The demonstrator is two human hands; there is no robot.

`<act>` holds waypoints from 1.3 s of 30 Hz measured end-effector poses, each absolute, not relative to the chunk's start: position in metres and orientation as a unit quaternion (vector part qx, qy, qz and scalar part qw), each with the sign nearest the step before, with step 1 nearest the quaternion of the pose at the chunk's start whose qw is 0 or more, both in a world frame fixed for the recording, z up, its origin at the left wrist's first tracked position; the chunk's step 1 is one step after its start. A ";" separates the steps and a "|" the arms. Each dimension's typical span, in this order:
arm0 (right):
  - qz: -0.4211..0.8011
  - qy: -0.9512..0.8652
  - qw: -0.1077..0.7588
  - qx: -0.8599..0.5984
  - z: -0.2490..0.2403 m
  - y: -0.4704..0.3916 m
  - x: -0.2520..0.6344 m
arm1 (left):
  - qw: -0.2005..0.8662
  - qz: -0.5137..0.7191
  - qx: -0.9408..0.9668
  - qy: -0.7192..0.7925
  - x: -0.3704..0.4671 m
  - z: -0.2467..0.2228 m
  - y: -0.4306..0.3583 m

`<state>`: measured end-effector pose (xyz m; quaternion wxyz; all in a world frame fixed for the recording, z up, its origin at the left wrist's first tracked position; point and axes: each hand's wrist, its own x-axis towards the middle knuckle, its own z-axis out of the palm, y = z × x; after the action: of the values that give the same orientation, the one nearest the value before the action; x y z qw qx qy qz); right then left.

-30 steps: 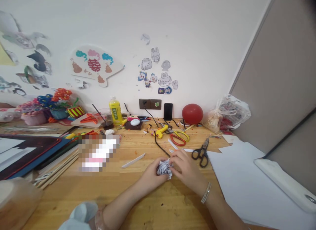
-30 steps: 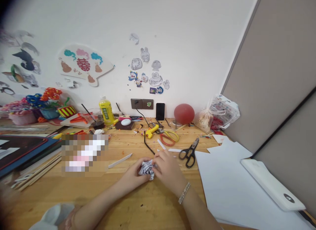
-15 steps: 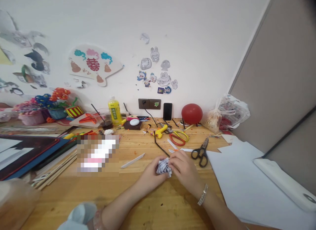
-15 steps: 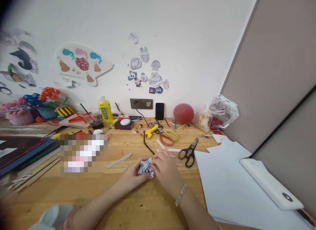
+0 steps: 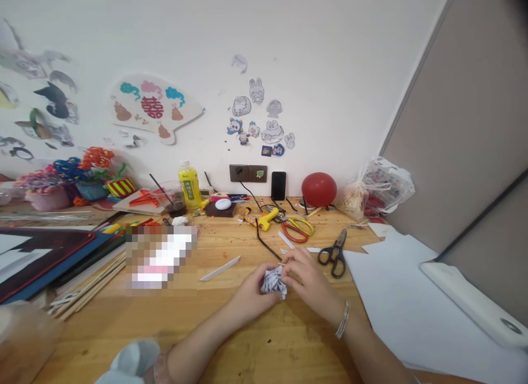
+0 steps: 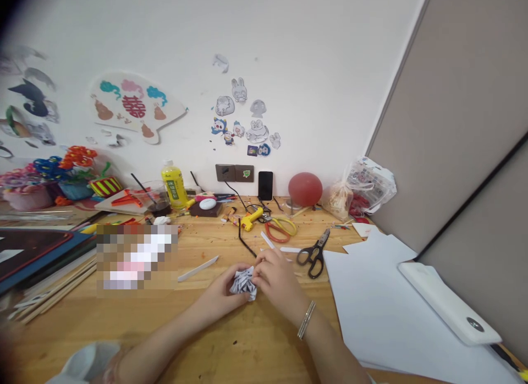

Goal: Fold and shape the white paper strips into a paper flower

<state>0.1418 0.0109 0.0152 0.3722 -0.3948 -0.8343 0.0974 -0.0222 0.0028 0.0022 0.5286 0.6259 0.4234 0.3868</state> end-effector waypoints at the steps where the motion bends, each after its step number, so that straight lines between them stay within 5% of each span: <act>1: 0.103 -0.831 0.377 -0.396 0.016 0.011 0.143 | 0.532 0.387 0.626 0.418 -0.022 0.001 0.003; 6: 0.088 -0.800 0.443 -0.395 0.017 0.011 0.145 | 0.554 0.432 0.582 0.410 -0.022 -0.001 0.006; 13: 0.029 -0.821 0.422 -0.382 0.015 0.006 0.140 | 0.563 0.483 0.539 0.398 -0.021 -0.006 0.009; 25: -0.042 -0.792 0.401 -0.458 0.007 0.001 0.123 | 0.436 0.467 0.623 0.451 -0.018 -0.018 0.008; 39: 0.169 -0.745 0.444 -0.468 0.006 0.011 0.133 | 0.512 0.487 0.569 0.420 -0.016 -0.017 0.008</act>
<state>0.1333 0.0114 0.0056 0.4443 -0.4681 -0.7449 0.1691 -0.0157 0.0084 -0.0173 0.5122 0.5693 0.4195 0.4873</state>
